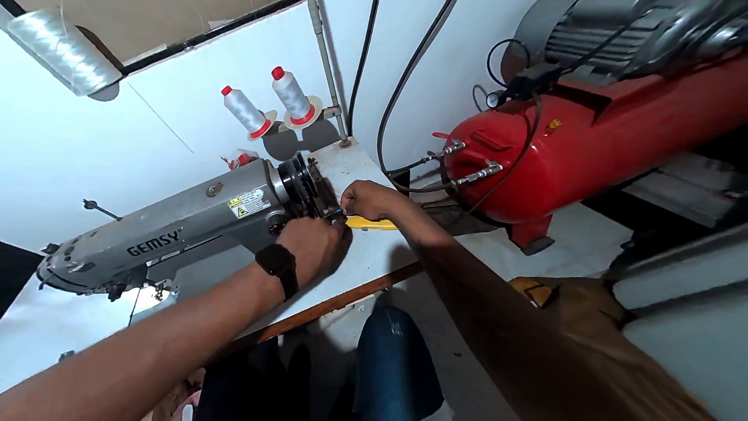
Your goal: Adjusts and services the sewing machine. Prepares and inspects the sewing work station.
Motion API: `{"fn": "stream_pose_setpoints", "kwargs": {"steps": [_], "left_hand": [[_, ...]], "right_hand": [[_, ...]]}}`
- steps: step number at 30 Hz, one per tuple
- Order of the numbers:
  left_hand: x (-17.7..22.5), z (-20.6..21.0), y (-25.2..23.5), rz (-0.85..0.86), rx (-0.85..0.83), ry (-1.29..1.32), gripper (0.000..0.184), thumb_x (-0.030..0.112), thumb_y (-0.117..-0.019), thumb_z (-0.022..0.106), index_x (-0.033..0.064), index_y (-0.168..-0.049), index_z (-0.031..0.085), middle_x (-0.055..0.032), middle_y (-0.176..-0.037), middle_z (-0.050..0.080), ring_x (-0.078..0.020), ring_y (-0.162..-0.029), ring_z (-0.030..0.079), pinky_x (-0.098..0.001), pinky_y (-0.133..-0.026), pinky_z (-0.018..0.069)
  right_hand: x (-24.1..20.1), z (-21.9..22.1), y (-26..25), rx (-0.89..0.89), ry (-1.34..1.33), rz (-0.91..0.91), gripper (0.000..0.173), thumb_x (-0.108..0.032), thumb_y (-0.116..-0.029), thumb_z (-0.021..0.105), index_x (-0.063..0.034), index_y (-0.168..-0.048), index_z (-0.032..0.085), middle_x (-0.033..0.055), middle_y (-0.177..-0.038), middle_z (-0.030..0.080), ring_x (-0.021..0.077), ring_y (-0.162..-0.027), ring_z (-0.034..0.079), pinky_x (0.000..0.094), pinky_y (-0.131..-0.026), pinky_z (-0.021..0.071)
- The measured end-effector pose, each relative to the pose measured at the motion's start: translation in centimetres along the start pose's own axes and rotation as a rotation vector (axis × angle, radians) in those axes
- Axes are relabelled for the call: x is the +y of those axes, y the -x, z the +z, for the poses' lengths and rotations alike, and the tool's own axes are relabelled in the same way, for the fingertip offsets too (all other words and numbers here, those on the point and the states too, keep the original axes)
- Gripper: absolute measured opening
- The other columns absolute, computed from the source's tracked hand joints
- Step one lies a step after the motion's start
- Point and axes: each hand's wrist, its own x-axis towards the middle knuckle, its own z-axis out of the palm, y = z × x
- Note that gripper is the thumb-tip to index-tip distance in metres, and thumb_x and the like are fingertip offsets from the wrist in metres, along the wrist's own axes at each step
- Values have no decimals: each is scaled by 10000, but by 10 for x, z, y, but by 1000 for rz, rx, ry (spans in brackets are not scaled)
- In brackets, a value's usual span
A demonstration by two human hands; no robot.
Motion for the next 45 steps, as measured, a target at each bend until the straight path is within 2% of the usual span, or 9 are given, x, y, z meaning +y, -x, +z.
{"fn": "stream_pose_setpoints", "kwargs": {"steps": [5, 13, 16, 25, 33, 35, 38, 40, 45], "left_hand": [[18, 46, 15, -93, 82, 244, 655, 377, -1032, 495, 243, -1631, 267, -67, -870, 703, -272, -722, 702, -509, -644, 596], [27, 87, 10, -169, 288, 426, 671, 355, -1029, 458, 295, -1654, 222, -23, -1148, 697, -197, -763, 705, -458, -642, 610], [26, 91, 10, -165, 320, 336, 671, 376, -1022, 449, 316, -1652, 227, -36, -1064, 675, -205, -711, 673, -436, -596, 580], [25, 87, -2, -158, 193, 226, 795, 626, -1025, 359, 258, -1673, 83, -93, -1123, 677, -278, -826, 680, -499, -736, 567], [20, 89, -9, -190, 235, 282, 842, 704, -995, 376, 259, -1669, 139, -60, -1095, 714, -261, -818, 704, -502, -694, 584], [20, 91, -4, -179, 244, 327, 838, 692, -991, 389, 286, -1671, 117, -44, -1133, 706, -245, -891, 698, -493, -767, 580], [20, 92, 20, -154, 292, 478, 814, 664, -982, 470, 365, -1660, 135, -18, -1119, 691, -205, -953, 687, -480, -818, 595], [21, 94, 49, -147, 342, 575, 734, 622, -995, 492, 376, -1639, 239, 19, -1157, 689, -151, -992, 680, -449, -862, 596], [6, 133, 128, -152, 529, 836, 468, 459, -1033, 539, 270, -1460, 574, 127, -1075, 720, -29, -921, 674, -364, -859, 609]], "right_hand": [[-9, -9, -1, 87, 15, -8, 168, -270, -992, 629, -151, -935, 734, 61, -765, 665, 230, -694, 642, 501, -635, 533], [-5, -10, 7, 156, 28, 31, 182, -288, -1001, 614, -175, -914, 727, 36, -726, 647, 205, -646, 625, 480, -591, 525], [-2, -6, 7, 187, 48, 36, 180, -289, -1000, 612, -184, -908, 726, 31, -744, 654, 209, -679, 636, 491, -616, 532], [-5, -2, 7, 250, 71, 60, 193, -281, -1003, 597, -174, -889, 710, 39, -753, 654, 223, -708, 645, 508, -633, 531], [1, 0, 0, 375, 22, 39, 173, -267, -1001, 598, -176, -918, 720, 35, -846, 656, 218, -792, 648, 499, -685, 548], [4, 3, -4, 471, -29, 39, 131, -240, -982, 625, -186, -1025, 736, 45, -971, 665, 216, -885, 662, 492, -764, 573], [12, 5, -2, 607, -100, 52, 384, -227, -959, 662, -204, -1343, 650, 96, -1312, 605, 266, -1111, 647, 522, -919, 571], [15, 5, 11, 717, -124, 59, 462, -237, -963, 654, -213, -1420, 591, 89, -1452, 533, 279, -1222, 606, 526, -983, 550], [10, 22, 60, 887, -205, 23, 252, -286, -1029, 574, -193, -1222, 706, 17, -1179, 675, 168, -1092, 651, 453, -942, 566]]}}
